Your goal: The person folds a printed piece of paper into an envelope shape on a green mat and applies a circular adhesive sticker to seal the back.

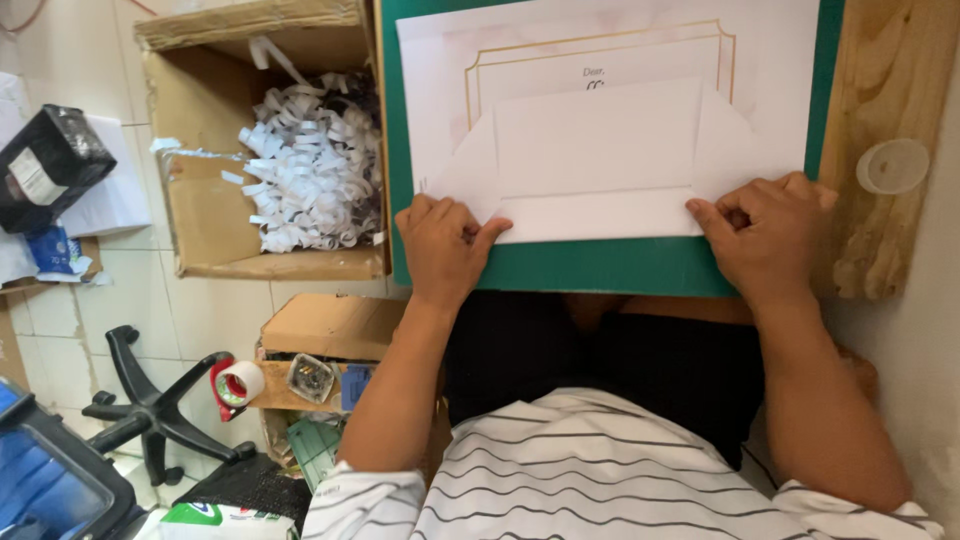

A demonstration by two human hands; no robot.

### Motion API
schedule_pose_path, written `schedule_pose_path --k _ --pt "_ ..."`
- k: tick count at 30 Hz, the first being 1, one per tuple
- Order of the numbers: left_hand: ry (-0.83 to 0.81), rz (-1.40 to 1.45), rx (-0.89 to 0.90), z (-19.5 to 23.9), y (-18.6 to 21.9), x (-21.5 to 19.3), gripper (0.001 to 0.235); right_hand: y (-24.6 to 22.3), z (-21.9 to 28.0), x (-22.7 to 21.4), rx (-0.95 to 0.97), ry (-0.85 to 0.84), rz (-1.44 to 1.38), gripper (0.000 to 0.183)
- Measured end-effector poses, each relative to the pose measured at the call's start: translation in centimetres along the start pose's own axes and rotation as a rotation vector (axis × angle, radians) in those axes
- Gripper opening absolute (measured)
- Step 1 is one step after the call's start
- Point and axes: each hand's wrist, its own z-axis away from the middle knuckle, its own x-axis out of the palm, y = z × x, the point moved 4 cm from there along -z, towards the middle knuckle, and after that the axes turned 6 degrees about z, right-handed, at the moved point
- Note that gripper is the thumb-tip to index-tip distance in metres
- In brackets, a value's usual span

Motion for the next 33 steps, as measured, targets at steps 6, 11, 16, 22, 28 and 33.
schedule_pose_path --k 6,11,16,22,28,33 --pt "-0.033 -0.02 -0.052 -0.3 -0.2 0.4 0.045 0.3 0.4 0.5 -0.005 -0.016 -0.001 0.033" --pt "-0.035 -0.002 -0.082 -0.4 -0.2 0.5 0.045 0.4 0.6 0.7 0.021 -0.024 0.027 0.037" --pt "0.001 -0.017 -0.06 -0.2 0.0 0.5 0.043 -0.2 0.1 0.3 0.01 -0.027 0.033 0.037" --pt "0.078 -0.161 0.101 0.5 1.7 0.2 0.026 -2.4 -0.5 -1.1 -0.078 0.101 0.036 0.022" --pt "-0.073 -0.408 0.098 2.2 3.3 0.9 0.041 -3.7 2.1 -0.5 -0.232 0.177 0.428 0.013" --pt "-0.327 -0.398 -0.451 1.4 7.7 6.0 0.105 -8.0 2.6 3.2 0.111 0.021 0.271 0.071"
